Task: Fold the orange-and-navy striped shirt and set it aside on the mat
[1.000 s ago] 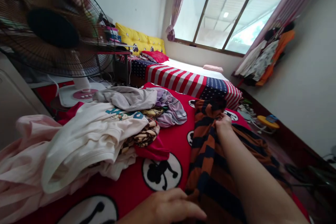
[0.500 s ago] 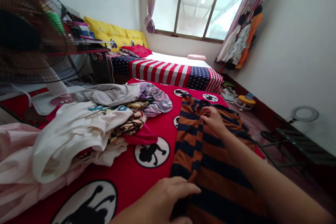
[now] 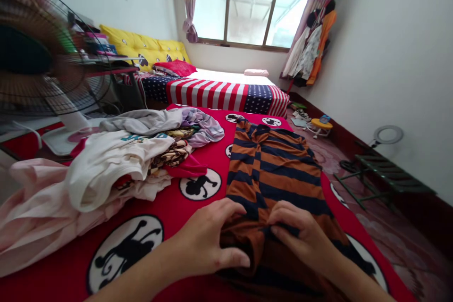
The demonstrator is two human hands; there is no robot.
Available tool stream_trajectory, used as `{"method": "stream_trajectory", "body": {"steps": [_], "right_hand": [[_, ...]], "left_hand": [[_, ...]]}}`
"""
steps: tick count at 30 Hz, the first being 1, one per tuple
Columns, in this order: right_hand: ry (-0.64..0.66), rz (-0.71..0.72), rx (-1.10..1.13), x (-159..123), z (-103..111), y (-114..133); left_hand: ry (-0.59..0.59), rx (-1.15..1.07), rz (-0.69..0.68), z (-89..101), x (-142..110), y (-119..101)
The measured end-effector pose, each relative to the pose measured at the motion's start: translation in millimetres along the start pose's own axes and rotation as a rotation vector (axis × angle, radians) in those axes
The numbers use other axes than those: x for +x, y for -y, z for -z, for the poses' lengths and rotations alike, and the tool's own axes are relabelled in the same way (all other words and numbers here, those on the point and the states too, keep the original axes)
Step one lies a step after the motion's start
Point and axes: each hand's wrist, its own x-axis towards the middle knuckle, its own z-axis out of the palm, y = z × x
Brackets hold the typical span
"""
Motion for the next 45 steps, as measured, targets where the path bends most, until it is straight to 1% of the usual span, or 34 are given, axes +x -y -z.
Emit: {"method": "stream_trajectory", "body": {"steps": [2,4,5,7,9,13,15,16,17,19,21,22,23,24,25,27,29,31,32,33,35,37,38,40,41,42,43,45], "right_hand": [[0.015,-0.006,0.004,-12,2,-3],[0.036,-0.016,-0.021,-24,0,-6],[0.039,-0.025,-0.04,-29,-1,-7],[0.038,-0.035,-0.092,-35,-5,-9],[0.037,-0.031,-0.148,-36,-6,-8],[0.014,0.018,-0.185,-32,-1,0],[0.014,0.037,-0.185,-32,0,2],[0.02,0.042,-0.188,-33,-1,2],[0.032,0.045,-0.192,-34,-2,2],[0.06,0.035,-0.201,-37,-6,-1],[0.085,0.013,-0.202,-37,-9,-3],[0.098,0.003,-0.199,-37,-9,-4],[0.11,-0.004,-0.196,-36,-9,-4],[0.12,-0.009,-0.191,-35,-8,-5],[0.131,-0.011,-0.185,-33,-7,-5],[0.14,-0.02,-0.168,-29,-4,-6],[0.144,-0.041,-0.149,-25,-3,-7],[0.155,-0.069,-0.133,-22,-2,-8],[0.162,-0.086,-0.124,-20,-1,-8],[0.167,-0.107,-0.113,-18,1,-9],[0.145,-0.162,-0.108,-14,9,-14],[0.054,-0.215,-0.135,-6,24,-30],[-0.021,-0.24,-0.161,-1,35,-42],[-0.209,-0.319,-0.234,11,63,-77],[-0.318,-0.385,-0.3,18,79,-98],[-0.423,-0.487,-0.386,25,95,-120],[-0.528,-0.63,-0.465,32,110,-141],[-0.631,-0.79,-0.518,43,138,-178]], "left_hand": [[0.083,0.128,-0.045,3.0,-12,3],[0.169,0.214,-0.065,-0.2,-23,8],[0.183,0.246,-0.064,-3.7,-27,10],[0.162,0.3,-0.074,-12.0,-31,14],[0.115,0.35,-0.13,-18.2,-32,15],[0.027,0.447,-0.333,-21.2,-29,5],[0.042,0.49,-0.415,-21.5,-29,1],[0.073,0.507,-0.418,-21.8,-29,-1],[0.119,0.517,-0.392,-21.8,-30,-3],[0.245,0.501,-0.282,-19.8,-29,-9],[0.36,0.448,-0.18,-14.5,-24,-18],[0.398,0.416,-0.163,-11.1,-17,-23],[0.41,0.391,-0.16,-7.9,-8,-28],[0.39,0.376,-0.173,-5.5,4,-32],[0.341,0.374,-0.191,-4.4,20,-34],[0.187,0.409,-0.21,-8.0,58,-31],[0.031,0.462,-0.165,-19.1,101,-17],[-0.07,0.51,-0.128,-34.4,140,4],[-0.094,0.536,-0.097,-42.2,157,16],[-0.113,0.558,-0.067,-49.6,170,27],[-0.162,0.6,-0.06,-61.5,185,47],[-0.199,0.63,-0.089,-68.7,190,60],[-0.21,0.64,-0.104,-70.5,190,64],[-0.222,0.653,-0.121,-71.7,188,67],[-0.23,0.657,-0.125,-71.6,187,67],[-0.242,0.66,-0.125,-71.4,186,67],[-0.251,0.662,-0.125,-71.2,186,66],[-0.259,0.661,-0.124,-71.0,186,64]]}}
